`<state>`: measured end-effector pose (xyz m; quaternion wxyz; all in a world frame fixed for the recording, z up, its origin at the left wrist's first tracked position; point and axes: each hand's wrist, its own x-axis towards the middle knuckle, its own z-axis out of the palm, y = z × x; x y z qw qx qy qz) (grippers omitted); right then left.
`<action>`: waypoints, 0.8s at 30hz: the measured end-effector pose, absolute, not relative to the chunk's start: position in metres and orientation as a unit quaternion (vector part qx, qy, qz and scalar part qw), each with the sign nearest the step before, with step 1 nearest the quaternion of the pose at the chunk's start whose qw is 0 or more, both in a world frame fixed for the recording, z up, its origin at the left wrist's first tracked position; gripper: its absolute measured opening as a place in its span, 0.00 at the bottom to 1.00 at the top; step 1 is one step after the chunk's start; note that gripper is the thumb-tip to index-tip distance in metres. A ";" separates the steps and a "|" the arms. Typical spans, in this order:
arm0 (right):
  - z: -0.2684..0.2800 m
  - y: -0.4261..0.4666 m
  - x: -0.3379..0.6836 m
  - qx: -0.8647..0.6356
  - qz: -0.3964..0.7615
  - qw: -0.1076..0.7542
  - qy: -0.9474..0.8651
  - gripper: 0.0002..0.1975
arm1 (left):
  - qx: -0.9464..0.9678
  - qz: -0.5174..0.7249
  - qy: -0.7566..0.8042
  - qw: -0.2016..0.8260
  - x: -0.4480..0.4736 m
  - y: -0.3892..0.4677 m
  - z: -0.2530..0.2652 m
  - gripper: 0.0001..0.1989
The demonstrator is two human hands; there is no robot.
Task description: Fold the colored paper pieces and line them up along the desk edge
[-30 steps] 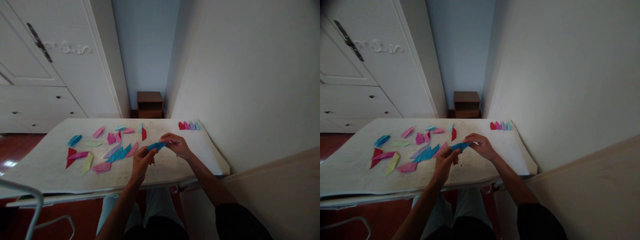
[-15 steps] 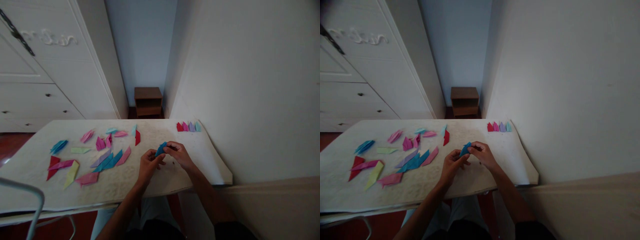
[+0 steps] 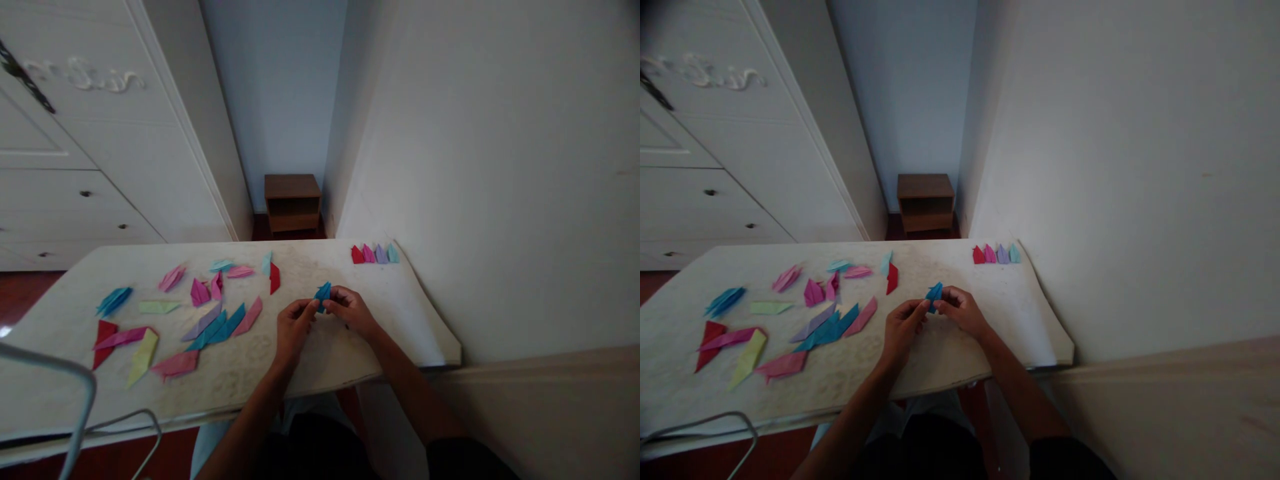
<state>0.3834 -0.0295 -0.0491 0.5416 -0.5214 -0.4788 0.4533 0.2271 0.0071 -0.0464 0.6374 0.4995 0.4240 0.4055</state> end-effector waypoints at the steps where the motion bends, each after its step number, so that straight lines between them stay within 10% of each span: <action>1: -0.050 -0.029 0.384 -0.525 0.451 0.538 -0.482 0.15 | 0.498 0.405 0.421 0.641 0.227 0.007 -0.046 0.20; 24: -0.054 -0.026 0.382 -0.559 0.373 0.538 -0.509 0.12 | 0.534 0.405 0.419 0.612 0.226 0.010 -0.047 0.22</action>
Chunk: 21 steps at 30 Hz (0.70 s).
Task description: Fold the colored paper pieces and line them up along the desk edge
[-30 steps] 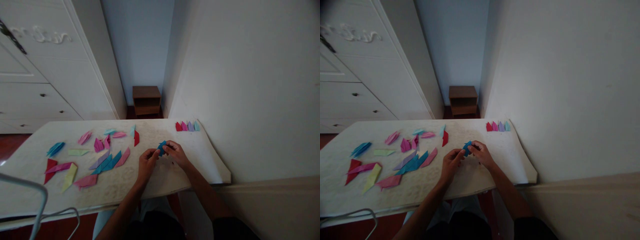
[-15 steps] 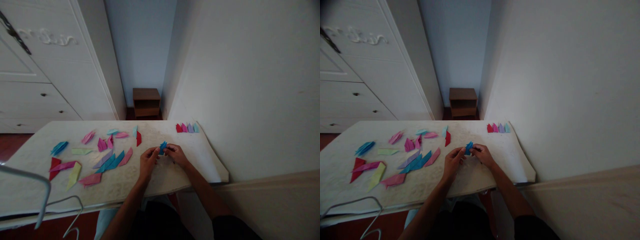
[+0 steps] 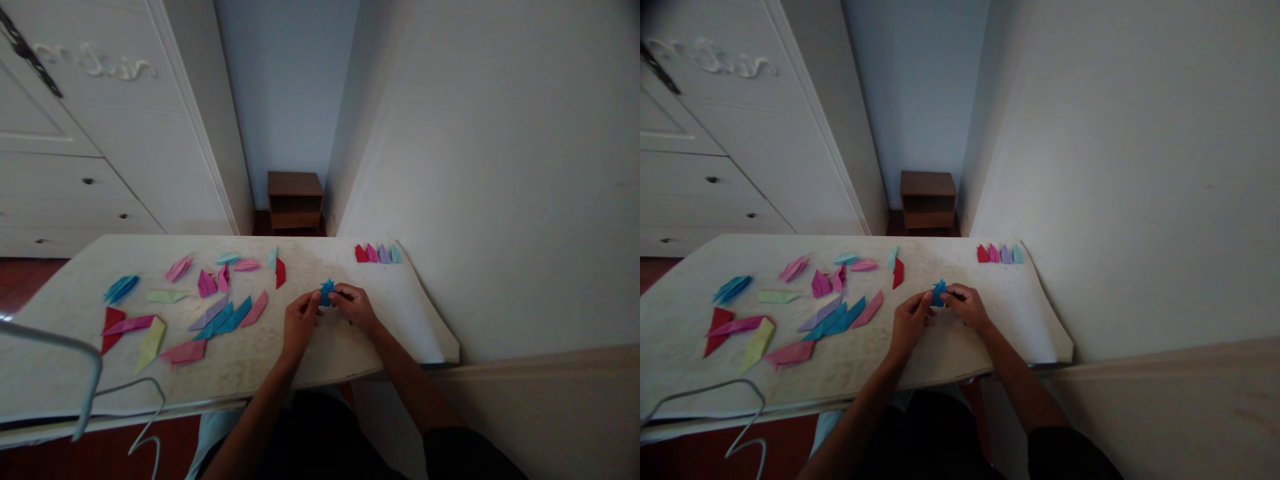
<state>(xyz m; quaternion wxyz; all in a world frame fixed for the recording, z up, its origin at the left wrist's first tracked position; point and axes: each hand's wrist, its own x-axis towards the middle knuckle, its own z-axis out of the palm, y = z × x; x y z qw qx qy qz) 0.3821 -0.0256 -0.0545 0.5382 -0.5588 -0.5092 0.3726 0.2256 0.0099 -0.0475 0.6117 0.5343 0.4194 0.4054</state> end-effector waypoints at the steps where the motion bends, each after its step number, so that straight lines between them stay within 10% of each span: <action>1: -0.055 -0.025 0.382 -0.555 0.378 0.547 -0.500 0.12 | 0.540 0.401 0.412 0.615 0.226 0.009 -0.047 0.23; 21: -0.061 -0.026 0.378 -0.531 0.406 0.572 -0.476 0.13 | 0.601 0.372 0.380 0.596 0.223 0.001 -0.058 0.24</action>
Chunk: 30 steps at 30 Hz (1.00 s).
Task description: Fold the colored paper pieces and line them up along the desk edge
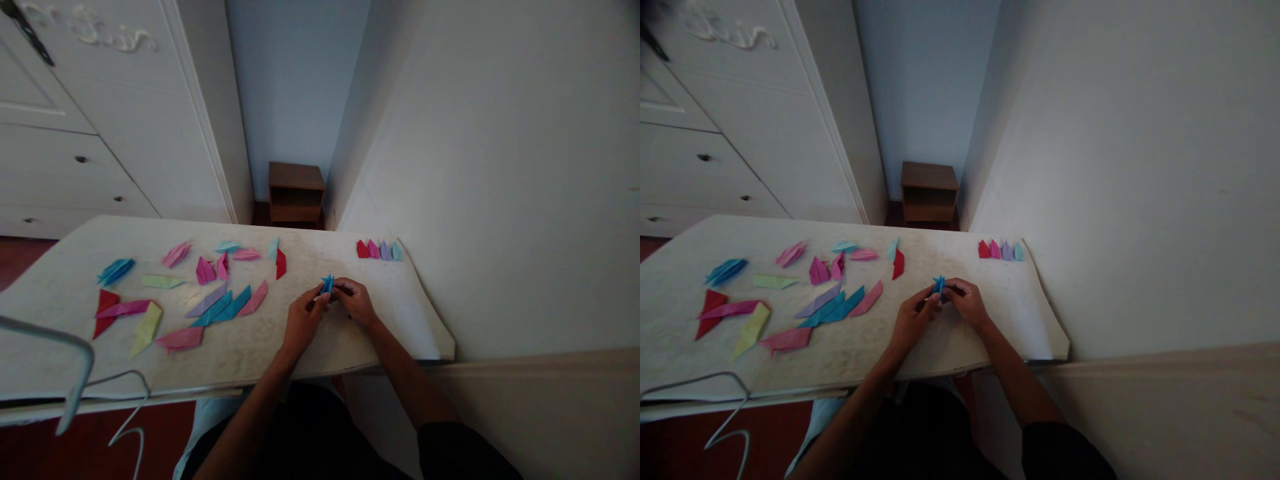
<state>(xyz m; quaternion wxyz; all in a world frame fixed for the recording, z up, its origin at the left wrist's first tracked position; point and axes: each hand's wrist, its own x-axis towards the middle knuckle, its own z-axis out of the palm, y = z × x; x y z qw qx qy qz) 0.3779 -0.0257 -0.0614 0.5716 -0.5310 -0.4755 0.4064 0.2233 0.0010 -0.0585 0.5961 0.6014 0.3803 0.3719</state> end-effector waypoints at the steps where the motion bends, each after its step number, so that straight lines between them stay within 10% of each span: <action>1: -0.061 -0.026 0.378 -0.533 0.403 0.570 -0.477 0.13 | 0.619 0.376 0.380 0.575 0.223 0.000 -0.058 0.22; 9: -0.058 -0.027 0.383 -0.512 0.400 0.553 -0.521 0.13 | 0.751 0.433 0.370 0.333 0.223 -0.011 -0.059 0.17; 30: -0.061 -0.030 0.379 -0.521 0.403 0.541 -0.523 0.09 | 0.723 0.431 0.428 0.329 0.223 -0.014 -0.060 0.19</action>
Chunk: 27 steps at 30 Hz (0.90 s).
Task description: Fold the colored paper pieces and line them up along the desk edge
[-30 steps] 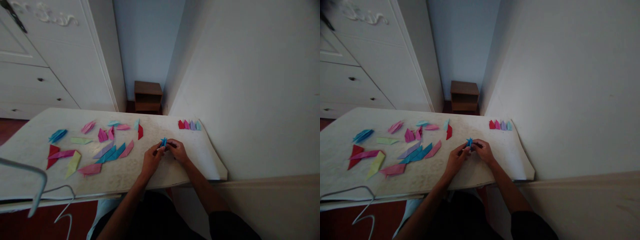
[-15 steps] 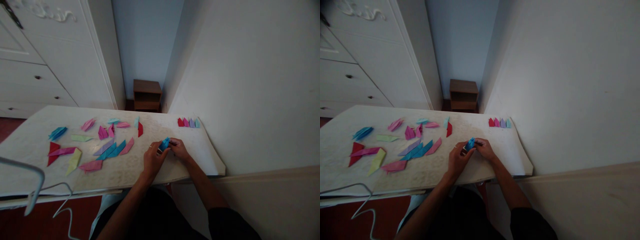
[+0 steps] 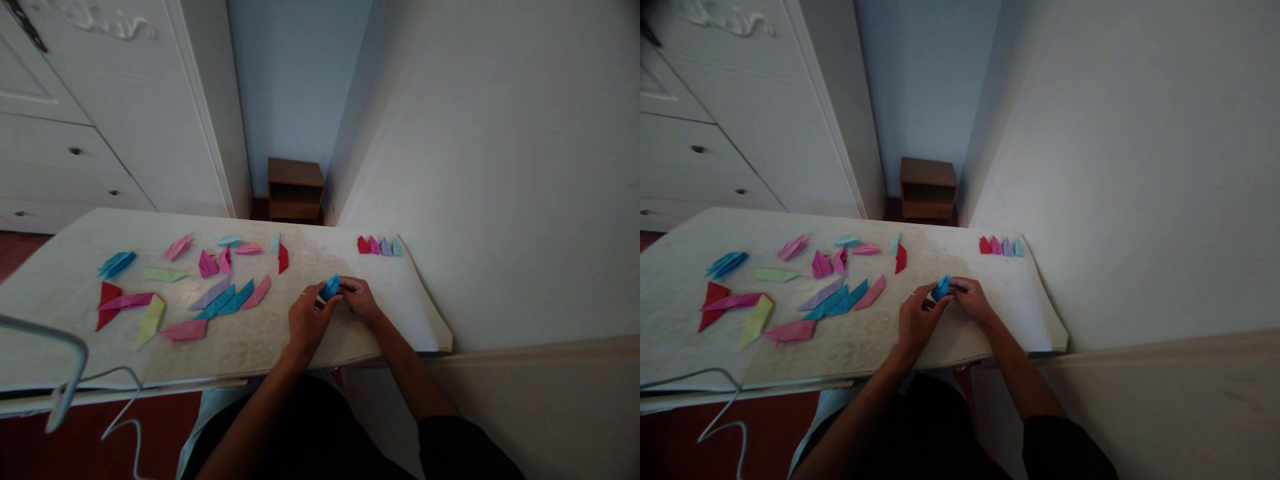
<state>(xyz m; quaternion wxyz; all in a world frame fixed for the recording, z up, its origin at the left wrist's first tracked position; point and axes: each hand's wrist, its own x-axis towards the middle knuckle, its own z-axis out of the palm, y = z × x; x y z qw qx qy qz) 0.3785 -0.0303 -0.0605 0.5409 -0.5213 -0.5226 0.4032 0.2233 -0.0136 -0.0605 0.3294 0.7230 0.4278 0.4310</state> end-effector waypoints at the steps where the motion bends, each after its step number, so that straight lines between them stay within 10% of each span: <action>1: -0.060 -0.030 0.378 -0.519 0.401 0.546 -0.522 0.09 | 0.722 0.432 0.424 0.335 0.224 -0.014 -0.060 0.19; 27: -0.054 -0.032 0.382 -0.506 0.401 0.500 -0.577 0.12 | 0.551 0.439 0.424 0.569 0.216 -0.004 -0.043 0.15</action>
